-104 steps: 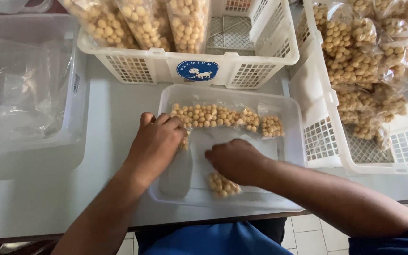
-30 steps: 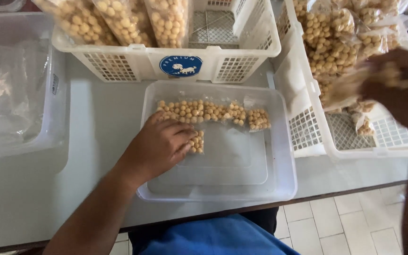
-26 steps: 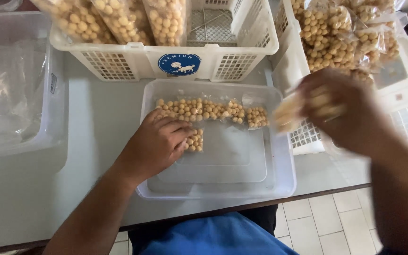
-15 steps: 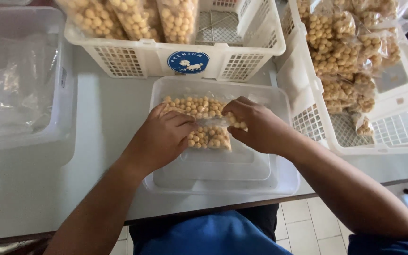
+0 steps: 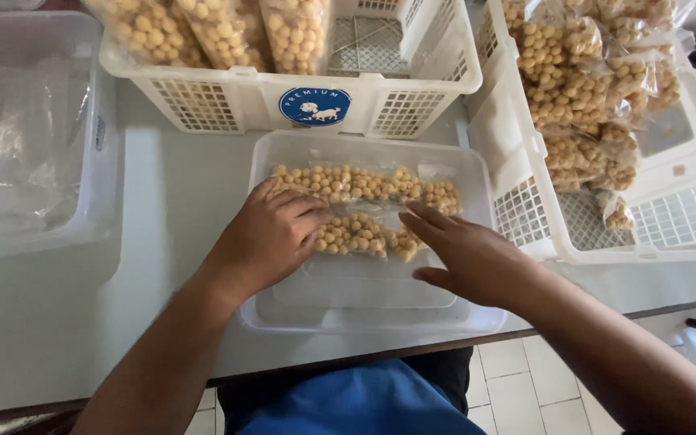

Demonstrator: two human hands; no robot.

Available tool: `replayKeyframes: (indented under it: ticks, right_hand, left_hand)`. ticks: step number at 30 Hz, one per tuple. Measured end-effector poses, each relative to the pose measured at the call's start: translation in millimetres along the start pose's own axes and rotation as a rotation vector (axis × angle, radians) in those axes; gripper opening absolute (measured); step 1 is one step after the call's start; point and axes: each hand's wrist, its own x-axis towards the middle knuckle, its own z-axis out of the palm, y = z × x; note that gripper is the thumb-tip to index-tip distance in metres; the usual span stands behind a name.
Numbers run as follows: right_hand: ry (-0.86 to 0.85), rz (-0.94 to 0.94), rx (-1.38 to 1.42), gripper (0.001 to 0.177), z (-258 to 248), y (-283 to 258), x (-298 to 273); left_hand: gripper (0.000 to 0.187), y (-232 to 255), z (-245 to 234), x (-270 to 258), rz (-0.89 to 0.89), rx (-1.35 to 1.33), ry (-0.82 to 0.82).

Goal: The person transfers small round snack pieces from a large clear plastic bag into smaller clear plastic bags. They place the filled small bags into a white plastic basket. The person repeats this process multiple times, handling the snack pieces by hand.

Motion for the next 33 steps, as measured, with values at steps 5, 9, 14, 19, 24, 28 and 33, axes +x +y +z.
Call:
replayKeyframes:
  ticks: [5, 9, 14, 19, 24, 28, 33]
  right_hand:
    - [0.28, -0.054, 0.123, 0.066, -21, 90, -37]
    - [0.613, -0.016, 0.108, 0.021, -47, 218, -58]
    - [0.294, 0.574, -0.215, 0.036, -1, 417, -42]
    - [-0.119, 0.785, 0.289, 0.103, 21, 400, -26]
    - [-0.263, 0.628, -0.032, 0.097, 54, 473, -8]
    - [-0.286, 0.614, -0.25, 0.052, 72, 499, -3]
    - [-0.305, 0.622, 0.05, 0.046, 87, 515, 5]
  left_hand:
    - [0.035, -6, 7, -3, 0.142, 0.031, 0.24]
    - [0.036, 1, 3, 0, 0.204, 0.017, 0.243]
    - [0.051, 36, 5, 24, 0.347, -0.07, -0.011]
    - [0.064, 78, 33, 62, 0.511, 0.032, -0.255]
    - [0.06, 91, 39, 87, 0.608, 0.186, -0.283]
    - [0.034, 76, 61, 106, 0.635, 0.278, -0.281]
    - [0.018, 68, 85, 110, 0.67, 0.428, 0.018]
